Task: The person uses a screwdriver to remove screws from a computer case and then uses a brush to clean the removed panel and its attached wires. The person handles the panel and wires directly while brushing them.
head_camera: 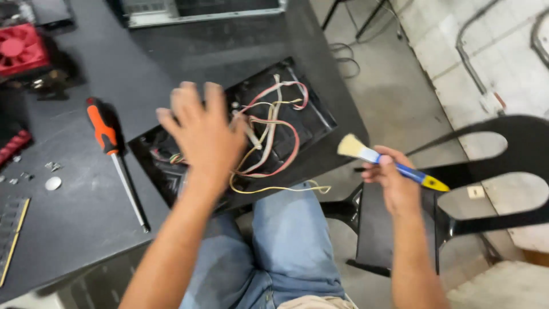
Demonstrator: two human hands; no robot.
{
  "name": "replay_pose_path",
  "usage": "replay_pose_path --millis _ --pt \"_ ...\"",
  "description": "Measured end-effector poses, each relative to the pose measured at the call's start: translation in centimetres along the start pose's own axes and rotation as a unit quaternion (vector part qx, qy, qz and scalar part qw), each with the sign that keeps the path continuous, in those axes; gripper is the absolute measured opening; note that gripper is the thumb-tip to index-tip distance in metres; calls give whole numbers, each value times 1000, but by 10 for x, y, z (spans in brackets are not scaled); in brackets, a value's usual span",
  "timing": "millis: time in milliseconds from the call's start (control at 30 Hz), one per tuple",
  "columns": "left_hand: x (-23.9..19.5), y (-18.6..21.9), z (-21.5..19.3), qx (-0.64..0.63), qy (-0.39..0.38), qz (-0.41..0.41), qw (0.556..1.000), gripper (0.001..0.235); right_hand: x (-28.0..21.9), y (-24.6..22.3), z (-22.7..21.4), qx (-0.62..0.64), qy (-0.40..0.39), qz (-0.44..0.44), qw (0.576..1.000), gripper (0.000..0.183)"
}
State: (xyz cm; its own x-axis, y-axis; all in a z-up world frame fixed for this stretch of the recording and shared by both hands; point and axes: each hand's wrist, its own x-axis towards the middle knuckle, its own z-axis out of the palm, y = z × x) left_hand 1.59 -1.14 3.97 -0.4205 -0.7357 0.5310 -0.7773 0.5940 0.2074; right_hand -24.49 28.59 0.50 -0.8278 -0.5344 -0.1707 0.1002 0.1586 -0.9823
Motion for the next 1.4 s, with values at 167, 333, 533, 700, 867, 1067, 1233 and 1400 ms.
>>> replay_pose_path --millis 167,333,533,700,867,1067,1233,1400 --pt "26 -58 44 30 -230 -103 967 42 -25 -32 44 -38 -75 -137 987 43" --pt "56 -42 -29 52 -229 -67 970 33 -16 -50 65 -53 -80 -138 986 40" --pt "52 22 -116 100 -247 15 964 35 -15 -52 128 -146 2 -237 960 15" --pt "35 34 -125 162 -273 59 946 24 -27 -17 143 -78 -49 -218 972 20" --pt "50 39 -137 143 -344 77 925 24 5 -5 130 53 98 -189 976 27" --pt "41 33 -129 163 -365 7 916 23 -47 -29 146 56 -90 -65 992 20" --pt "34 51 -141 177 -372 15 911 21 -13 -17 127 -16 14 -199 980 14" --pt "28 53 -139 194 -364 40 910 17 -21 -22 121 -74 -94 -189 975 18"
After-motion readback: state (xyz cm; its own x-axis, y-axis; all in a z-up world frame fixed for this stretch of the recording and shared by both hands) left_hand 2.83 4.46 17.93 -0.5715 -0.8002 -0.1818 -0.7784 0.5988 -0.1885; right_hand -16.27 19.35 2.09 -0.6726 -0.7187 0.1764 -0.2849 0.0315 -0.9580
